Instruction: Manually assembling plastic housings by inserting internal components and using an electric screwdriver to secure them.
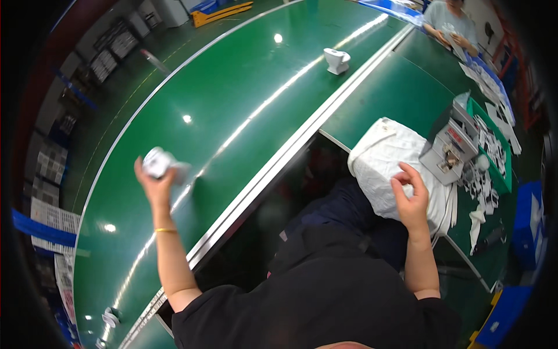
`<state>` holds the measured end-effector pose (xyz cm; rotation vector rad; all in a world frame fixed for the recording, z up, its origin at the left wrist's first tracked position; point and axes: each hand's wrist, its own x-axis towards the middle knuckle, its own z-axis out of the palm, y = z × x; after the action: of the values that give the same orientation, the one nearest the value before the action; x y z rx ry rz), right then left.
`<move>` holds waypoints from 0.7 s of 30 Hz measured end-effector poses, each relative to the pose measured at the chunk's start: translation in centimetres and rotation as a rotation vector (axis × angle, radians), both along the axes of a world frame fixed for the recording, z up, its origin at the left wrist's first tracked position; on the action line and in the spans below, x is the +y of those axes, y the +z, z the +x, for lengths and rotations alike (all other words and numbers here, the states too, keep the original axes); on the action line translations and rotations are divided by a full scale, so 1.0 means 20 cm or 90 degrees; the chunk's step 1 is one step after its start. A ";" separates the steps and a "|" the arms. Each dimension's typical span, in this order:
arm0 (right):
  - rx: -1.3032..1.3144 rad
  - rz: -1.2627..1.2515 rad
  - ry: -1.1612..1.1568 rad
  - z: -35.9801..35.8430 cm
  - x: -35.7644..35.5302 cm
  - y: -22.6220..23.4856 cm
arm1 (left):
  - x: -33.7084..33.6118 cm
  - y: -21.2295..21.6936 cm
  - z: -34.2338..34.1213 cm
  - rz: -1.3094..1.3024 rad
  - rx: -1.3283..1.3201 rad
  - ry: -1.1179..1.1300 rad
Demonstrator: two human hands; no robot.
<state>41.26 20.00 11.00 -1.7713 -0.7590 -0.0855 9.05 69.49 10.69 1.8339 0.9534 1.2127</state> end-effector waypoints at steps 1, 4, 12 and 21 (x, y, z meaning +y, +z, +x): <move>-0.001 0.003 0.009 -0.03 0.02 0.00 | -0.18 0.05 0.29 0.119 0.031 -0.113; -0.046 0.005 0.041 -0.09 0.08 0.07 | -0.77 0.18 0.86 0.181 0.013 -0.368; -0.043 0.070 -0.037 -0.08 -0.08 0.02 | -1.61 0.06 1.50 0.175 -0.162 -0.835; 0.076 0.053 -0.198 -0.05 -0.44 -0.06 | -1.93 -0.07 1.70 -0.018 -0.093 -1.012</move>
<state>40.17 11.12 9.79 -1.7851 -0.3846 -0.2140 43.11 30.88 9.25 1.6670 -0.6151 0.2562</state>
